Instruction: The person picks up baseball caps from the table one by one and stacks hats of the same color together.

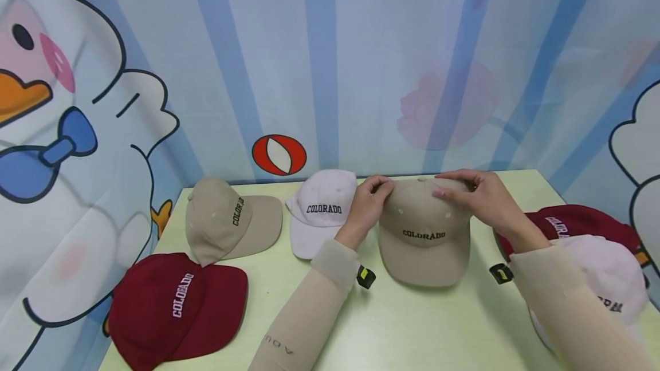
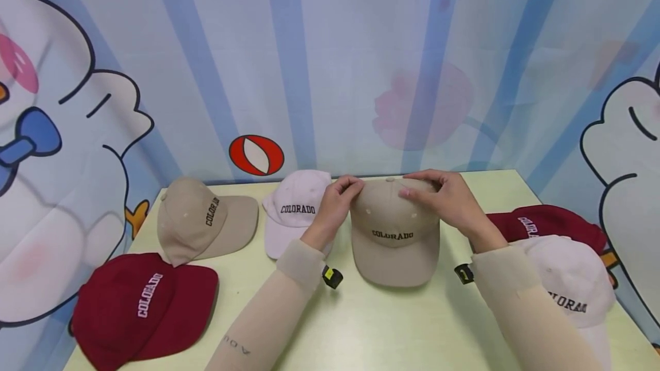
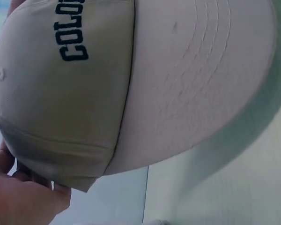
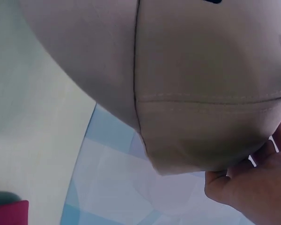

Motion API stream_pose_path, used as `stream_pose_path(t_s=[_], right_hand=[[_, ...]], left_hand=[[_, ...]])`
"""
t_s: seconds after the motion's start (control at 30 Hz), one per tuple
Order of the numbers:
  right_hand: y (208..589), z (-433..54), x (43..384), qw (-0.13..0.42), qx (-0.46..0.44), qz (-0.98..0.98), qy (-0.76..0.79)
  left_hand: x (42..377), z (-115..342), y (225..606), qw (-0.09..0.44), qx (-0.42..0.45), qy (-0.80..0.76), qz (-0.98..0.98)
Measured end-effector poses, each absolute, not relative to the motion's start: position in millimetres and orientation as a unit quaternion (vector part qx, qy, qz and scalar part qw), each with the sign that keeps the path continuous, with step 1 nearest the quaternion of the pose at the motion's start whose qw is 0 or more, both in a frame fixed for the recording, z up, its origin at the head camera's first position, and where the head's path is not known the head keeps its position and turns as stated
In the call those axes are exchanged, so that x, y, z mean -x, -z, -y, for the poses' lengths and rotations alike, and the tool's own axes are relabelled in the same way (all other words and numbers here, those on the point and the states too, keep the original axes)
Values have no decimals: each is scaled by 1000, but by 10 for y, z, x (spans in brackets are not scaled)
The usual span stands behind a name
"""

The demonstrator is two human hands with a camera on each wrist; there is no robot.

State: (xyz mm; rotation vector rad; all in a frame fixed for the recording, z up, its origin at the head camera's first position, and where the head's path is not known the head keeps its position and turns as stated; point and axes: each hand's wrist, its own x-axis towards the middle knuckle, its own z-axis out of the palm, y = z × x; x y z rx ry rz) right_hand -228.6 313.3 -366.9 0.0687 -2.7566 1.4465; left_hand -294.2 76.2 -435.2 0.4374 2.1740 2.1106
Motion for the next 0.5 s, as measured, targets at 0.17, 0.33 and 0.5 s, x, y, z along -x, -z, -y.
stream_pose_path(t_s=[0.17,0.33,0.5], right_hand=[[3721,-3112,2355,24,-6,878,-477],[3786,-3087,2441,30,2,868,-495],[3835,-3048,2545,28,11,862,-505]], left_hand=[[2994,-706,4368,52,-146,-694,-703],[3051,-674,4400,62,-151,-697,-698],[3104,-651,4428,60,-145,-703,-694]])
